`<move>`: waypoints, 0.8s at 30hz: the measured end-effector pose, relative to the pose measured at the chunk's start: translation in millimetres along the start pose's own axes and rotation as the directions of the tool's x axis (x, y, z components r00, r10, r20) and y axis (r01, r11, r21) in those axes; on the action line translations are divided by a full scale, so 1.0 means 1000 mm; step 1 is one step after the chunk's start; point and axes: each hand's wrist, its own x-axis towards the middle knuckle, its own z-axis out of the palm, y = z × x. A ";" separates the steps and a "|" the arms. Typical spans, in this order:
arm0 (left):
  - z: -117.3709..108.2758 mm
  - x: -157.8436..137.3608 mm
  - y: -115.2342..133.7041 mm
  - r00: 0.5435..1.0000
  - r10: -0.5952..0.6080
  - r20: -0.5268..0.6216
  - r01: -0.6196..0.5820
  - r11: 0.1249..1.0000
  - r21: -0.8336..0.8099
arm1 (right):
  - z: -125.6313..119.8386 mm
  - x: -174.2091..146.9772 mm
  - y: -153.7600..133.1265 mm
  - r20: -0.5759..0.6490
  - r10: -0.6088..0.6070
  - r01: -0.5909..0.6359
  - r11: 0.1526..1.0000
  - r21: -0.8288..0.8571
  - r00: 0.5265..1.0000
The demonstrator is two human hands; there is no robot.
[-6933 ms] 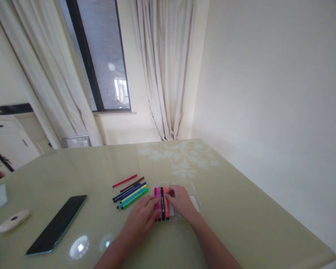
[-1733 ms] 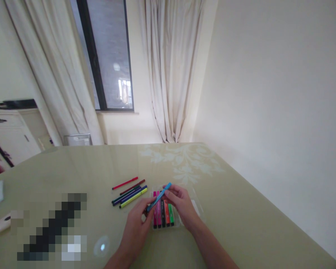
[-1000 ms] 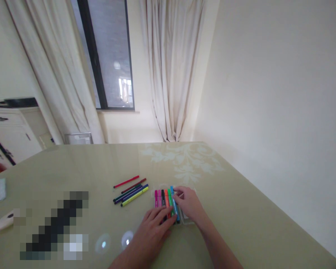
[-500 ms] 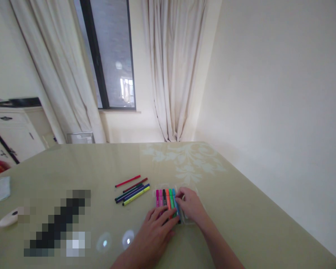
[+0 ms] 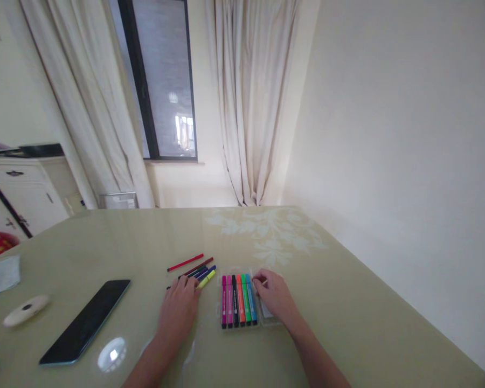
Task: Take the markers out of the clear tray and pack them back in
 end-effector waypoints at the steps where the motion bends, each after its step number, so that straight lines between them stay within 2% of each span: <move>1: 0.000 0.000 0.003 1.000 -0.009 -0.013 0.009 0.999 -0.053 | 0.001 0.000 -0.002 -0.020 -0.019 0.019 1.000 0.020 1.000; 4: -0.002 -0.004 0.021 0.997 -0.015 -0.071 -0.010 0.942 -0.336 | 0.006 -0.003 -0.010 -0.027 -0.074 0.078 0.981 0.177 0.997; 6: -0.004 -0.011 0.038 0.997 0.035 -0.072 -0.068 0.839 -0.540 | 0.012 -0.006 -0.017 0.062 -0.126 0.096 0.929 0.358 0.990; 8: -0.006 -0.019 0.055 0.994 0.108 -0.035 -0.104 0.736 -0.669 | 0.017 -0.009 -0.023 0.153 -0.194 0.085 0.843 0.531 0.969; 11: -0.010 -0.028 0.070 0.992 0.129 0.006 -0.076 0.621 -0.780 | 0.018 -0.011 -0.028 0.170 -0.209 0.038 0.730 0.682 0.963; 15: -0.014 -0.028 0.072 0.989 0.146 0.033 -0.054 0.551 -0.833 | 0.011 -0.010 -0.030 0.156 -0.100 -0.052 0.661 0.749 0.983; 18: -0.011 -0.028 0.070 0.987 0.148 0.067 -0.025 0.547 -0.837 | 0.009 -0.010 -0.032 0.175 -0.078 -0.085 0.644 0.760 0.981; 20: -0.006 -0.031 0.069 0.982 0.182 0.054 -0.068 0.601 -0.796 | 0.007 -0.008 -0.031 0.152 -0.066 -0.076 0.639 0.765 0.986; 22: 0.001 -0.035 0.068 0.958 0.285 -0.002 -0.210 0.700 -0.683 | 0.002 -0.002 -0.024 0.076 -0.022 -0.045 0.642 0.766 0.997; 24: 0.008 -0.039 0.066 0.894 0.447 -0.036 -0.401 0.762 -0.509 | -0.008 0.005 -0.013 -0.024 0.045 -0.011 0.662 0.749 0.999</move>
